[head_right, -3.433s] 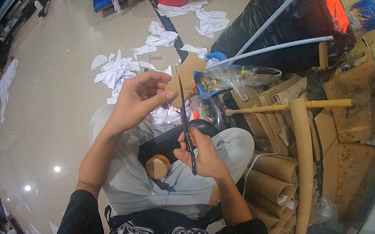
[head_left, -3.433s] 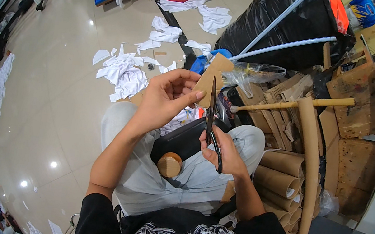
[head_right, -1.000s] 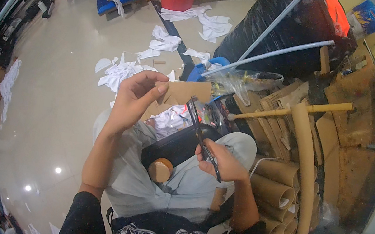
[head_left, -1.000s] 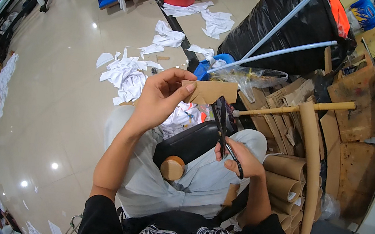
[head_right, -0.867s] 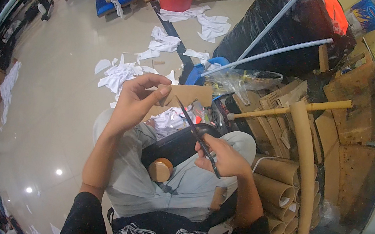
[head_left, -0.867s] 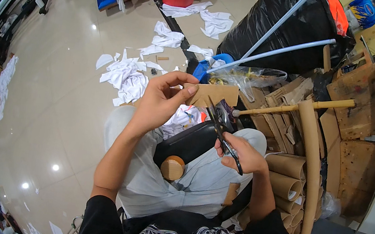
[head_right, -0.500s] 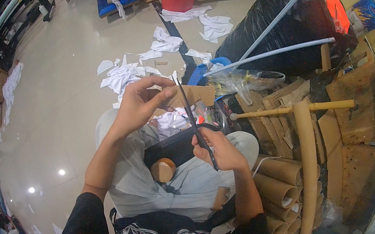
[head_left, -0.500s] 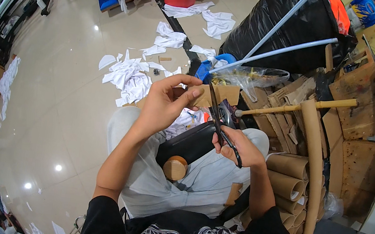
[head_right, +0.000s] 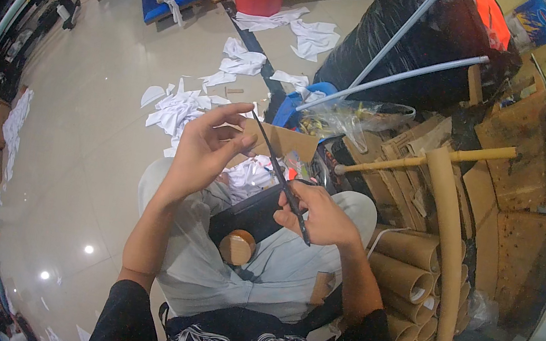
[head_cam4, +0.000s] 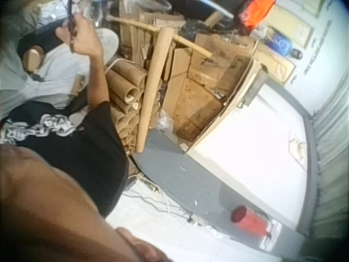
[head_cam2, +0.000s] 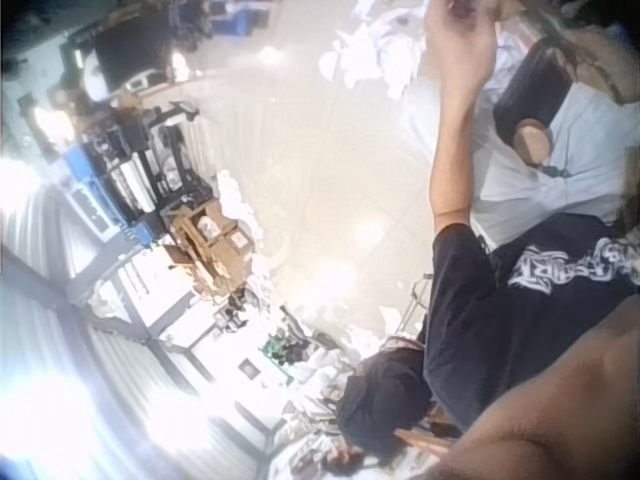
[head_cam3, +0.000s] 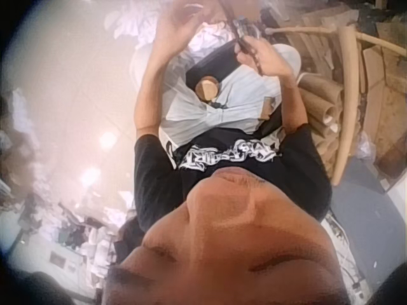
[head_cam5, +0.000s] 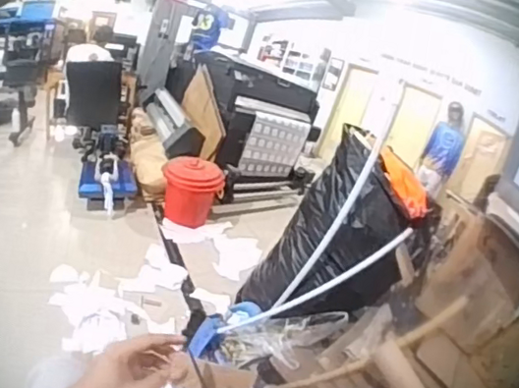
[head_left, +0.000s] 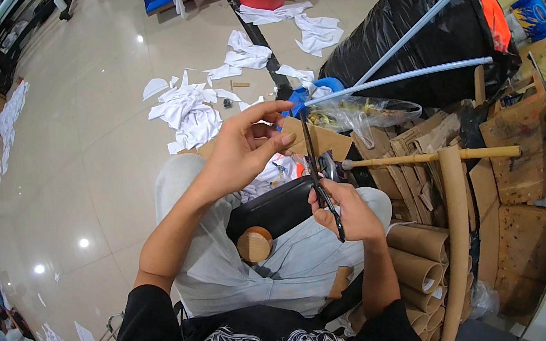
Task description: The person sits on the floor and uses scissors to cut a small piece of cardboard, then applies tape to form a circular end cap. The person places the cap onto a cardboard tube and repeats the process with additional tubes.
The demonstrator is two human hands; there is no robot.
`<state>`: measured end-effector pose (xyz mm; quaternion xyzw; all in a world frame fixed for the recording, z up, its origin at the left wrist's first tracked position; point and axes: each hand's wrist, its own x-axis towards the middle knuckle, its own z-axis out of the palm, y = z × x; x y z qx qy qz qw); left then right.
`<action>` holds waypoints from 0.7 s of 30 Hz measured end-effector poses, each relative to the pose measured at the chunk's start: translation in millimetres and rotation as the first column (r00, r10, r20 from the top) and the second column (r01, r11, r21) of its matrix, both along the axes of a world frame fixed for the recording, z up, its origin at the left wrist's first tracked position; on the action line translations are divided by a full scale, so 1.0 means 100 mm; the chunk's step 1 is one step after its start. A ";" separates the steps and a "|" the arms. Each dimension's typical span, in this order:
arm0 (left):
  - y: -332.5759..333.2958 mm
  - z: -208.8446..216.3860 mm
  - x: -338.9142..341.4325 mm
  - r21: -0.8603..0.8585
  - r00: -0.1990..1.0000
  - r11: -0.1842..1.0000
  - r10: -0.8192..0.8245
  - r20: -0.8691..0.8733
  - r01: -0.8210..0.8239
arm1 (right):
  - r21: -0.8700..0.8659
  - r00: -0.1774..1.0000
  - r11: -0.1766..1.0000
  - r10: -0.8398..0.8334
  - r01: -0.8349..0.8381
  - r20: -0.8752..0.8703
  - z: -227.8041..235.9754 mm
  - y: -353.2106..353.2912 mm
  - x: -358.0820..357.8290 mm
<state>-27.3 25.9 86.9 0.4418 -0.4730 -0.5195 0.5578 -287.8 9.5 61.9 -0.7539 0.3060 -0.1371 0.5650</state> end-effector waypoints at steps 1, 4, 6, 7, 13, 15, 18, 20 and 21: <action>-0.01 -0.02 -0.01 -0.001 1.000 1.000 0.014 -0.021 -0.014 | 0.000 1.000 1.000 -0.023 0.023 0.014 -0.01 0.01 0.01; -0.03 -0.05 -0.02 0.006 0.997 0.999 0.046 -0.055 -0.045 | -0.003 0.996 0.997 -0.081 0.081 0.043 -0.03 0.05 0.03; -0.03 -0.03 -0.02 0.018 0.998 0.998 0.054 -0.042 -0.053 | -0.015 0.994 0.994 -0.104 0.105 0.041 -0.02 0.06 0.03; -0.03 -0.03 -0.02 0.010 0.997 0.998 0.058 -0.052 -0.057 | -0.020 0.993 0.993 -0.112 0.113 0.039 -0.02 0.06 0.02; -0.03 -0.05 -0.03 -0.002 0.995 0.997 0.072 -0.065 -0.073 | -0.053 0.989 0.988 -0.143 0.145 0.038 0.01 0.06 0.02; -0.03 -0.03 -0.05 -0.012 0.994 0.997 0.079 -0.079 -0.080 | -0.072 0.990 0.987 -0.140 0.142 0.032 0.03 0.06 0.02; -0.03 -0.02 -0.05 -0.014 0.993 0.997 0.080 -0.083 -0.081 | -0.113 0.992 0.985 -0.126 0.127 0.017 0.01 0.04 -0.01; -0.02 0.00 -0.05 -0.007 0.993 0.997 0.077 -0.085 -0.078 | -0.129 0.993 0.984 -0.120 0.121 0.015 -0.01 0.03 -0.02; -0.02 0.01 -0.05 -0.003 0.993 0.997 0.077 -0.085 -0.078 | -0.136 0.993 0.984 -0.116 0.117 0.015 -0.02 0.02 -0.02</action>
